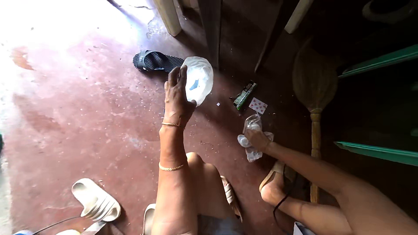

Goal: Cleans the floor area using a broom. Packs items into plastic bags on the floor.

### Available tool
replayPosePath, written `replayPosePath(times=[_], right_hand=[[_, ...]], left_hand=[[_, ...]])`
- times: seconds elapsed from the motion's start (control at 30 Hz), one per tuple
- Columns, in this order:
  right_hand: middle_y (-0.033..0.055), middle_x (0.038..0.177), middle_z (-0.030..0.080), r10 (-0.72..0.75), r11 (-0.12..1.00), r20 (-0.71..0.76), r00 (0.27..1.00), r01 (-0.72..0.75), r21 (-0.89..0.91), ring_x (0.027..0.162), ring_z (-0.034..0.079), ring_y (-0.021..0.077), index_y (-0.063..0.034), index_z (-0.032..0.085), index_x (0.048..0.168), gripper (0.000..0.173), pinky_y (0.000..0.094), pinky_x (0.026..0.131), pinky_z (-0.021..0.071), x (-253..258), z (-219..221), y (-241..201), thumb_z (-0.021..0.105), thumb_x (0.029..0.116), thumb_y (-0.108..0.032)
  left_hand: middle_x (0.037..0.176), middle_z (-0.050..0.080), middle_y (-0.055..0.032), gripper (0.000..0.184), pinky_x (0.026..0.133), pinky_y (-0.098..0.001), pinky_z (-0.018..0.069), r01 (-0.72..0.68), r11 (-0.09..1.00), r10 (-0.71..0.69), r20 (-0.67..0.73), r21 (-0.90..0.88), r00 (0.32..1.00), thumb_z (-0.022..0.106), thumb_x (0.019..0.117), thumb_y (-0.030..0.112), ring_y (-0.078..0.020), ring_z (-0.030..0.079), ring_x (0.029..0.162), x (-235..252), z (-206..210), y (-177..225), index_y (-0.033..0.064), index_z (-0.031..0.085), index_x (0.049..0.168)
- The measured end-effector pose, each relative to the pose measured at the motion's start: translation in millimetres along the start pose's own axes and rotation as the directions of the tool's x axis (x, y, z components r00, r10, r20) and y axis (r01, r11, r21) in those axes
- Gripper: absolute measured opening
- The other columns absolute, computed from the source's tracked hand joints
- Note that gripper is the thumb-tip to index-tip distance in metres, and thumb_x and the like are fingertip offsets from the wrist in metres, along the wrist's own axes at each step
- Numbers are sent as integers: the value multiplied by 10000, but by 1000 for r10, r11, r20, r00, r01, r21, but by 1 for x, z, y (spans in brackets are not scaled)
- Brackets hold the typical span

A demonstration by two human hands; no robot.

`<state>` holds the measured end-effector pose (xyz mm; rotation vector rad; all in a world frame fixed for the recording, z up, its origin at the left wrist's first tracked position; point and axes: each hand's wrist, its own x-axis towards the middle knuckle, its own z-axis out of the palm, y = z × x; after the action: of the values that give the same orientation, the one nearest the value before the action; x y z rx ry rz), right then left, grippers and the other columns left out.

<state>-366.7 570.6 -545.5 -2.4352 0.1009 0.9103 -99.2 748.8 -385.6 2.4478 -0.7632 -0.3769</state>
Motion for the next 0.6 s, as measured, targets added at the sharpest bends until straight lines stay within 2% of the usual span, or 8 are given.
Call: replayPosePath(times=[0.03, 0.1, 0.17, 0.23, 0.3, 0.43, 0.53, 0.6], right_hand=[[286, 1364, 568, -33, 998, 24, 999, 32, 62, 1187, 611, 457, 58, 630, 1272, 323, 602, 1008, 488, 1, -9, -4, 603, 978, -75], [271, 1415, 528, -101, 979, -37, 994, 106, 176, 1175, 622, 416, -8, 719, 1167, 298, 554, 990, 528, 9, -29, -9, 716, 900, -140], [258, 1433, 498, -132, 963, -121, 984, 156, 221, 1197, 592, 382, -4, 754, 1088, 286, 508, 993, 522, 27, -72, -6, 772, 838, -142], [219, 1585, 385, -68, 984, -121, 990, 86, 156, 1207, 616, 378, 5, 744, 1102, 287, 541, 971, 543, 46, -113, -1, 773, 848, -126], [184, 1652, 311, 53, 998, -119, 991, -47, 50, 1239, 608, 398, 6, 734, 1141, 308, 592, 987, 524, 72, -133, 14, 766, 860, -116], [224, 1629, 338, 250, 964, -92, 964, -256, -70, 1284, 561, 463, -6, 679, 1273, 359, 632, 1016, 487, 109, -128, 38, 685, 920, -71], [252, 1495, 488, 234, 965, -193, 953, -251, -69, 1318, 539, 434, 26, 654, 1293, 326, 564, 1067, 479, 111, -119, 31, 572, 978, 14], [262, 1374, 579, 168, 984, -267, 949, -177, -8, 1300, 558, 417, 52, 646, 1275, 314, 544, 1082, 471, 103, -120, 28, 589, 968, 24]], left_hand=[[1642, 294, -188, 1060, 1016, -639, 460, 1, 1000, -1, -13, 1, 1000, 814, 664, -132, -487, 444, 1360, -3, -2, -2, 95, 359, 1594], [1631, 301, -213, 995, 1045, -636, 460, 7, 1000, -6, -18, 19, 1000, 801, 708, -116, -475, 443, 1383, -8, -5, -5, 74, 368, 1584], [1609, 333, -227, 950, 1074, -655, 433, 13, 1000, -13, -27, 6, 1000, 786, 710, -133, -471, 424, 1405, 4, -4, -10, 55, 404, 1559], [1591, 362, -228, 922, 1056, -676, 430, 40, 999, -40, -11, -2, 999, 770, 708, -155, -481, 436, 1389, 10, -1, -11, 58, 439, 1542], [1583, 376, -224, 895, 1043, -674, 439, 61, 998, -61, 3, -14, 998, 752, 719, -163, -485, 457, 1367, 12, 2, -8, 58, 453, 1533], [1561, 398, -214, 860, 947, -637, 513, 74, 997, -73, 41, -22, 996, 737, 742, -159, -470, 555, 1242, 15, 12, -1, 71, 467, 1525], [1535, 424, -223, 781, 899, -622, 539, 66, 998, -65, 48, -21, 997, 717, 764, -157, -461, 603, 1161, 14, 14, 0, 73, 521, 1484], [1516, 439, -240, 692, 892, -628, 537, 70, 997, -69, 44, -23, 997, 703, 791, -144, -463, 616, 1131, 11, 15, -1, 66, 572, 1438]])
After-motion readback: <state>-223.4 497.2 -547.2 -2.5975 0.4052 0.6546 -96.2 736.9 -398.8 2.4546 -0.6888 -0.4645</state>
